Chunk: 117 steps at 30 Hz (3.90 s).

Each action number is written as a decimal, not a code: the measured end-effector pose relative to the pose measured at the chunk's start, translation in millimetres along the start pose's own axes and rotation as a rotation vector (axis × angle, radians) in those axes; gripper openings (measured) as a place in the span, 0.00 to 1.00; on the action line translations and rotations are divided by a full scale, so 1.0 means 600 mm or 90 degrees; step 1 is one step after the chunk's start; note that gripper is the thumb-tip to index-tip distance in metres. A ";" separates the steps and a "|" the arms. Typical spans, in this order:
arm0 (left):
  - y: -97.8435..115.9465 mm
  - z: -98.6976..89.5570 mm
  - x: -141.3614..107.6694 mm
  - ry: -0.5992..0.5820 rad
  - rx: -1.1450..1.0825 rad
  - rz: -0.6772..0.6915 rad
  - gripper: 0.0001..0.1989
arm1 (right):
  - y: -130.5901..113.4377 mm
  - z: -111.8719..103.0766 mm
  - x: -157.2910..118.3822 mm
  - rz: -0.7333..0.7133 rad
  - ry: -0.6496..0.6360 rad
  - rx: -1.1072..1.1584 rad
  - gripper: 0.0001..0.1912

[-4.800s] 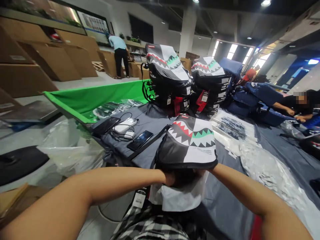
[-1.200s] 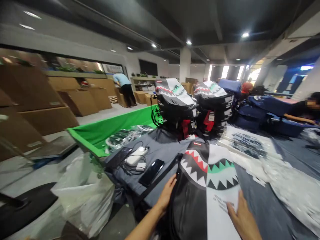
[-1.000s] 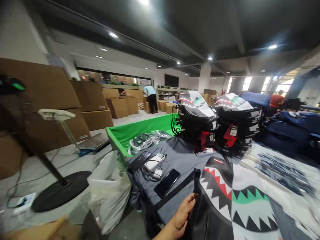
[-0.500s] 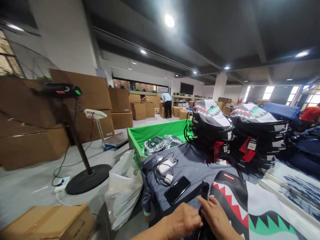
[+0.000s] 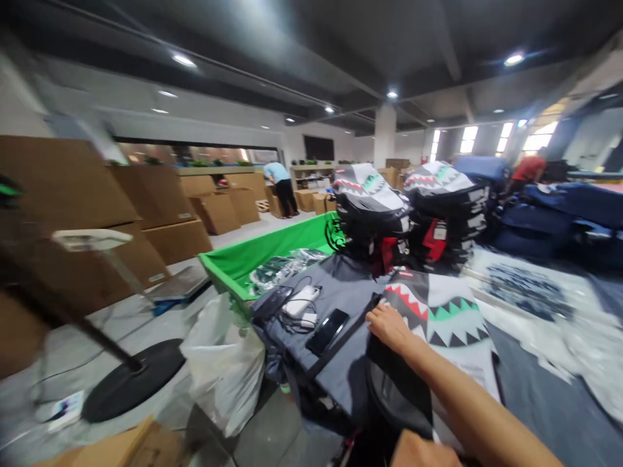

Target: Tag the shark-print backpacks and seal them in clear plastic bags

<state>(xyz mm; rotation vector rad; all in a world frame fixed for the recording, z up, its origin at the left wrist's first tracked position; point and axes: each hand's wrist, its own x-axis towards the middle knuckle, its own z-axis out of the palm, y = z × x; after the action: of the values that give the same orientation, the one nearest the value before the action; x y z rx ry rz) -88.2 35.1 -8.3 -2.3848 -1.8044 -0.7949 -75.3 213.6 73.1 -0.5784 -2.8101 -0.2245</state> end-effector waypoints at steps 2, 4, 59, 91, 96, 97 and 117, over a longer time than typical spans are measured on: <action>0.032 0.000 0.016 -0.034 -0.021 0.014 0.11 | 0.003 -0.050 -0.094 -0.021 0.048 0.068 0.07; 0.051 -0.012 0.032 -0.072 -0.068 -0.014 0.10 | -0.014 -0.096 -0.206 -0.025 0.099 0.146 0.09; -0.142 -0.107 0.167 -0.484 -0.085 0.005 0.17 | -0.165 -0.002 -0.403 0.285 0.450 0.018 0.15; -0.055 -0.180 0.144 -0.599 0.206 0.219 0.08 | -0.135 -0.006 -0.372 0.286 0.415 0.120 0.11; -0.038 -0.180 0.103 -0.400 0.237 0.281 0.15 | -0.088 -0.014 -0.419 0.447 0.550 0.427 0.07; -0.030 -0.166 0.085 -0.367 0.197 0.309 0.15 | -0.086 -0.008 -0.440 0.518 0.576 0.419 0.08; 0.160 -0.010 0.087 -0.518 0.032 0.066 0.16 | -0.168 0.143 -0.494 0.664 0.467 0.497 0.17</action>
<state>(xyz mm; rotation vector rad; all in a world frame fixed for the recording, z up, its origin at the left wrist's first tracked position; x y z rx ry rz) 6.8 48.7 44.1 -2.9733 -1.8173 0.3001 127.2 30.8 -102.9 -1.2730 -1.4325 0.6760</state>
